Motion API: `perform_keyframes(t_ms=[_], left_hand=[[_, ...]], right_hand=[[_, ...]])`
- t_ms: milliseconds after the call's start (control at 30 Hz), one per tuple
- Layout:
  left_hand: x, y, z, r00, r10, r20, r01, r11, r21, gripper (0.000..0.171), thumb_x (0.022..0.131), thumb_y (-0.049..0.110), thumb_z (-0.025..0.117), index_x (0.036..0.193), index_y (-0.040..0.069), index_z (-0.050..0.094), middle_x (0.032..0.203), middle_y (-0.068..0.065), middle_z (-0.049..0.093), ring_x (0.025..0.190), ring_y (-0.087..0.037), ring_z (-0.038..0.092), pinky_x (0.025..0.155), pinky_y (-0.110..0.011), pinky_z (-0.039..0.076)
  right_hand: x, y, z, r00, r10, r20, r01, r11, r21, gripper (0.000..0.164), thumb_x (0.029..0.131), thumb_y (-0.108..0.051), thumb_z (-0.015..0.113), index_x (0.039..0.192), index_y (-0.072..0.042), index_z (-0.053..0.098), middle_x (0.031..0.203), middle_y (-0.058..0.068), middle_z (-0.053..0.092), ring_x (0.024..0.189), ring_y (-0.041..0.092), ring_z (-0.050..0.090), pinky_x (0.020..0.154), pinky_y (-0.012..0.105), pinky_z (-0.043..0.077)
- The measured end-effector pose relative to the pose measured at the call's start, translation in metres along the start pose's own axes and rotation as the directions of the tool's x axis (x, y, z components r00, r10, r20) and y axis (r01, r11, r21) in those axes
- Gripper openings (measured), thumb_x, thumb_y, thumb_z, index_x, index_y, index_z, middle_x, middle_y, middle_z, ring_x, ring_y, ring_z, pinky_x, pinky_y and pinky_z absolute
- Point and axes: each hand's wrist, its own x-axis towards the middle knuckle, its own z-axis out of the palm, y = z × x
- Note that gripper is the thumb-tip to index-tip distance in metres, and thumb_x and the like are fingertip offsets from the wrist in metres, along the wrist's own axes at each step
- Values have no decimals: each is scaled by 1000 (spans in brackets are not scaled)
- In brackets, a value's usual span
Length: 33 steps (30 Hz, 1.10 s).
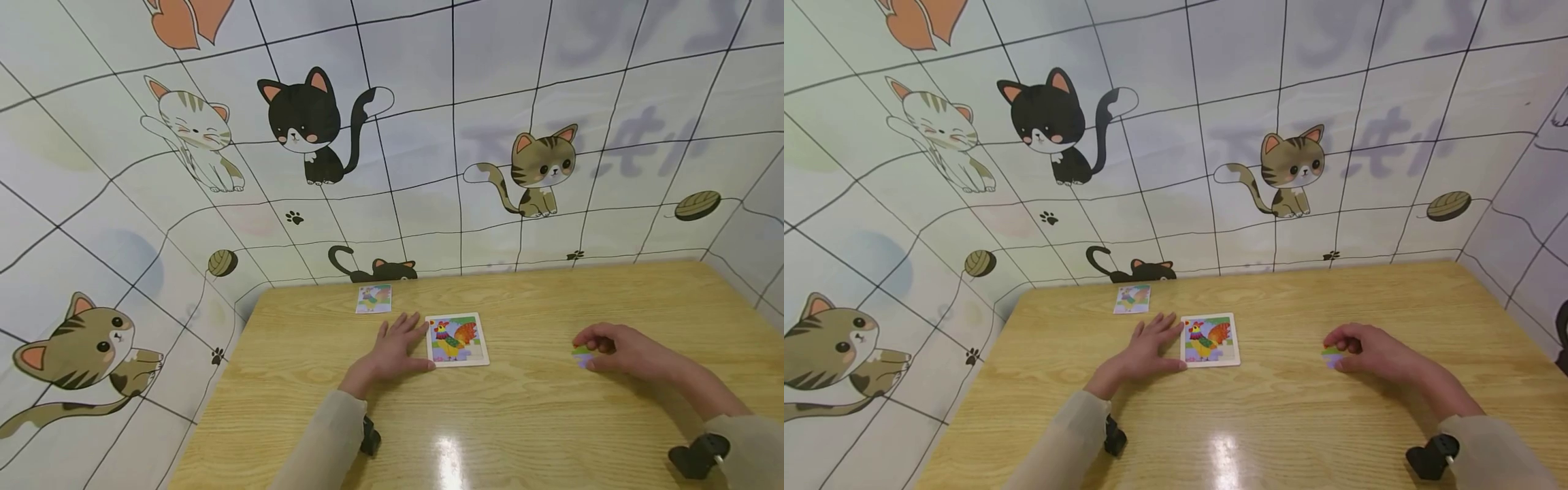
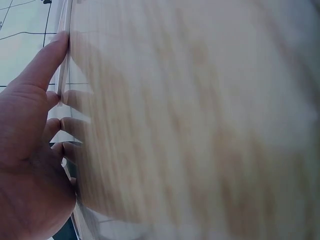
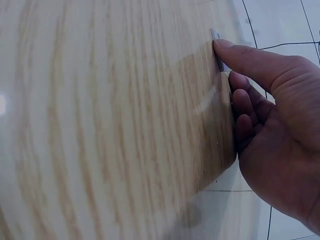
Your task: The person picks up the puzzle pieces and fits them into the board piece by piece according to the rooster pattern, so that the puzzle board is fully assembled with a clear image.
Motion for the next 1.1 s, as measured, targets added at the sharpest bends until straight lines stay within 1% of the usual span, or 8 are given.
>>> perform_keyframes(t_ms=[233, 433, 600, 667, 733, 833, 1000, 1100], left_hand=[[0, 0, 0, 1000, -4, -4, 4, 1000, -5, 84, 94, 52, 70, 162, 18, 34, 171, -4, 15, 157, -28, 3, 122, -57, -2], [0, 1, 0, 1000, -2, -4, 2, 1000, -10, 84, 94, 51, 71, 161, 16, 35, 171, -6, 17, 157, -29, 4, 122, -58, -1], [-1, 2, -1, 1000, -2, -7, 2, 1000, -18, 84, 94, 51, 71, 161, 16, 36, 171, -6, 17, 157, -29, 4, 122, -59, -1], [-1, 2, -1, 1000, -3, -3, 3, 1000, -15, 84, 94, 51, 71, 162, 17, 35, 171, -5, 17, 157, -29, 4, 122, -59, -1], [-1, 2, -1, 1000, -3, -2, 3, 1000, -15, 84, 94, 50, 71, 162, 17, 35, 171, -5, 16, 157, -28, 4, 122, -58, -2], [0, 1, -1, 1000, -4, -1, 4, 1000, -14, 84, 94, 51, 71, 162, 18, 34, 171, -4, 16, 157, -28, 3, 122, -58, -2], [0, 1, -1, 1000, 2, -5, -2, 1000, -16, 85, 94, 51, 71, 162, 17, 34, 171, -6, 16, 157, -29, 3, 122, -58, -2], [-1, 1, -1, 1000, 10, -7, -10, 1000, -22, 84, 93, 50, 71, 161, 15, 36, 170, -7, 17, 157, -30, 5, 122, -60, -1]], right_hand=[[2, 0, -1, 1000, -1, 25, 1, 1000, 8, 32, 91, -9, 77, 118, 4, 65, 100, 2, 56, 83, 7, 47, 69, 22, 42], [3, 0, 0, 998, 53, 33, -54, 998, 39, 32, 90, -12, 79, 113, 2, 61, 98, 4, 54, 82, 6, 45, 68, 24, 40], [2, 2, 3, 999, 23, -23, -21, 996, 82, 30, 88, -8, 80, 106, 1, 57, 92, 2, 56, 77, 9, 48, 64, 26, 42], [2, 2, 4, 999, 6, -43, -2, 995, 95, 29, 89, -7, 80, 106, 1, 57, 89, 1, 56, 75, 10, 49, 62, 27, 41], [2, 0, 5, 999, 9, -53, -3, 994, 110, 28, 90, -8, 79, 107, 0, 57, 89, 0, 57, 74, 10, 50, 61, 27, 41], [2, -3, 6, 999, 10, -54, -4, 993, 115, 27, 91, -9, 78, 108, 0, 59, 90, 0, 60, 76, 9, 53, 62, 26, 42], [6, -12, 9, 1000, -1, -27, 5, 990, 139, 22, 91, -3, 75, 108, 2, 62, 94, 3, 64, 82, 6, 59, 66, 24, 47], [10, -17, 14, 1000, -13, -17, 16, 988, 155, 19, 91, 1, 73, 107, 2, 62, 93, 6, 65, 82, 5, 59, 67, 24, 49]])
